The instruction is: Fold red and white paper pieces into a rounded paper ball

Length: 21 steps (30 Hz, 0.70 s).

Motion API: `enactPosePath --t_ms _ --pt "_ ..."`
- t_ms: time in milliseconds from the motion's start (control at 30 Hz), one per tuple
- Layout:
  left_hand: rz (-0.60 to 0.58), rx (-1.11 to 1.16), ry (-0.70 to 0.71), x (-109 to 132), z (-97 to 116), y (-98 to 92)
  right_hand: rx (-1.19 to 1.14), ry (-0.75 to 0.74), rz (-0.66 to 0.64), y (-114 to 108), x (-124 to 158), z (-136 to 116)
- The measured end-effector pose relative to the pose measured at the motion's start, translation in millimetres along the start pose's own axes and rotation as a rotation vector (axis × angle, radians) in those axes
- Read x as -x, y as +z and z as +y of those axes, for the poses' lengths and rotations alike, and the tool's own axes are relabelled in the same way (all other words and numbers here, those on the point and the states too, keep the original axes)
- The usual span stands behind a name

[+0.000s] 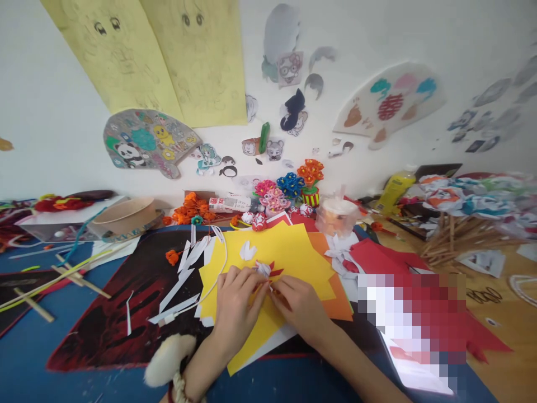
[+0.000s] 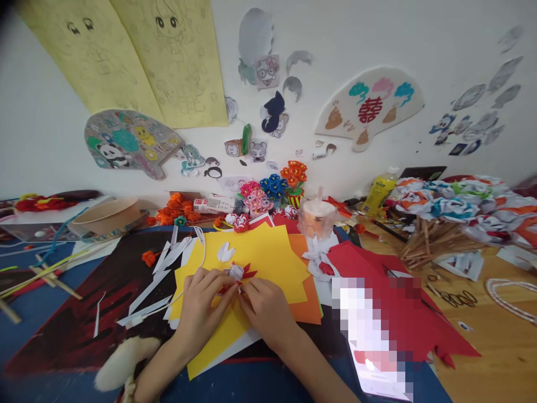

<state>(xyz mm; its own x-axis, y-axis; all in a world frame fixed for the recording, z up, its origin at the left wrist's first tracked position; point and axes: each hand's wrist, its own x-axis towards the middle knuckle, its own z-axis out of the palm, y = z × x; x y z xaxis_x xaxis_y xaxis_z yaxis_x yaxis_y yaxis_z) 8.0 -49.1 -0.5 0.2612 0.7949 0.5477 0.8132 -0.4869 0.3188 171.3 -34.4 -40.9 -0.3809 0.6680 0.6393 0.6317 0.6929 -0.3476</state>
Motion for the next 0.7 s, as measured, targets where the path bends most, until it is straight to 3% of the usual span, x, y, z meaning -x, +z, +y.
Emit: enactPosePath --t_ms 233,400,700 --pt "-0.046 -0.093 0.046 -0.4 4.7 -1.8 0.098 -0.103 0.067 4.0 1.2 0.6" --pt "0.026 -0.298 0.104 1.8 9.6 0.7 0.169 -0.154 0.101 4.6 -0.3 -1.2" --pt "-0.03 -0.374 0.1 1.0 12.7 5.2 0.21 -0.108 0.102 6.5 -2.0 -4.2"
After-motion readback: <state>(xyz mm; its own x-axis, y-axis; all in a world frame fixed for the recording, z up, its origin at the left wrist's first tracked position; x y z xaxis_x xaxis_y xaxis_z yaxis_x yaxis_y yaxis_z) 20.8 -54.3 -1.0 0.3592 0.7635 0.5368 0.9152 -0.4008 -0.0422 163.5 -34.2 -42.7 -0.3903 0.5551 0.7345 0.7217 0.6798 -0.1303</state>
